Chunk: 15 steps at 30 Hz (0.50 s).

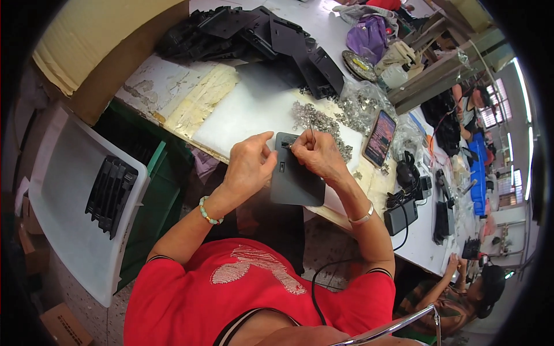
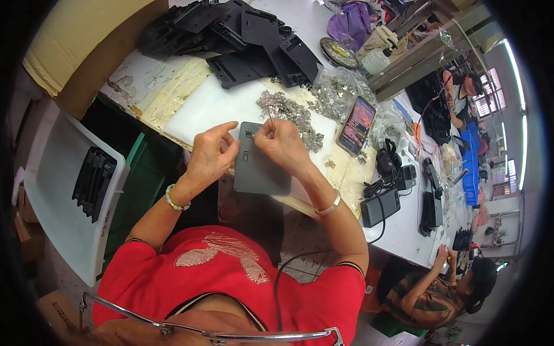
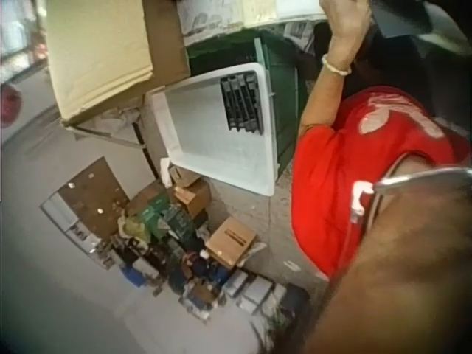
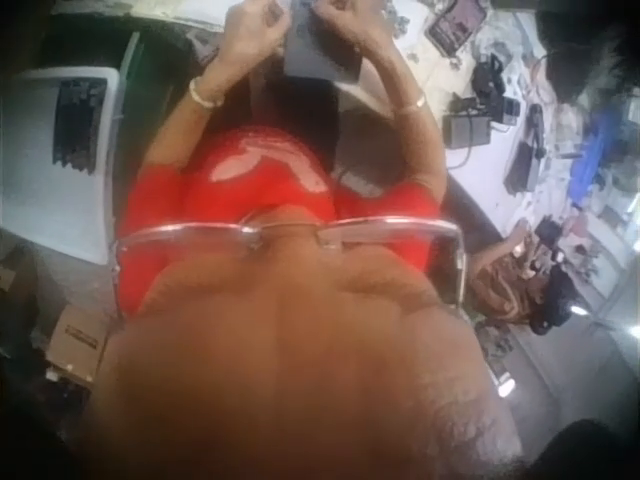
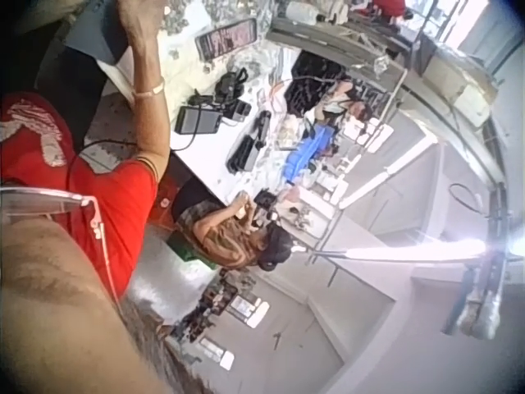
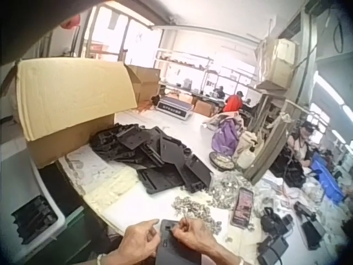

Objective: The person assembles small metal springs and plastic levers into a black plastic housing by hand, using tweezers to manipulate the small components.

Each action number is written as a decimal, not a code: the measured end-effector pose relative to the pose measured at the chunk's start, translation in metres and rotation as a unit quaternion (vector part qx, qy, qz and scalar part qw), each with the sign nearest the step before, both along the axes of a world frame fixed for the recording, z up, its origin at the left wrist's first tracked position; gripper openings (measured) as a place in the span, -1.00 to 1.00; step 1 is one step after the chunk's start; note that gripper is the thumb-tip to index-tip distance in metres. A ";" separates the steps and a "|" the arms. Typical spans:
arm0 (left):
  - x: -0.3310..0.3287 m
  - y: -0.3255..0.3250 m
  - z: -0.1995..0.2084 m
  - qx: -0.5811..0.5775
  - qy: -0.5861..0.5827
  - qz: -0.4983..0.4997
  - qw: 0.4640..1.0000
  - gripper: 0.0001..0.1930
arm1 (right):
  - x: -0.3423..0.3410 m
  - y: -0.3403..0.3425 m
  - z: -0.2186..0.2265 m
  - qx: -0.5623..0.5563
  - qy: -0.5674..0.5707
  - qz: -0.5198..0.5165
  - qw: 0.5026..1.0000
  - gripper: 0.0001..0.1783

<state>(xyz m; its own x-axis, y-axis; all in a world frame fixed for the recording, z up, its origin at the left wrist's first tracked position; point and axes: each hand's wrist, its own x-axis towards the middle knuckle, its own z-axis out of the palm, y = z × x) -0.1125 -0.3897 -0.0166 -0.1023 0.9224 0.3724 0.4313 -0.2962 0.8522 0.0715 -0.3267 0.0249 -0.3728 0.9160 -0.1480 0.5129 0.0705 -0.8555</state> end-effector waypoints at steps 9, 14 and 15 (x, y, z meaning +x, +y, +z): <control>-0.003 0.010 -0.003 -0.133 -0.110 -0.071 0.982 -0.64 | -0.016 0.003 0.005 0.046 -0.098 -0.006 0.994 -0.77; -0.003 0.008 0.000 -0.123 -0.101 -0.073 0.985 -0.63 | -0.024 -0.001 0.008 0.034 -0.123 -0.017 0.992 -0.76; -0.003 0.008 0.000 -0.123 -0.103 -0.071 0.984 -0.63 | -0.026 -0.002 0.009 0.054 -0.122 -0.015 0.991 -0.81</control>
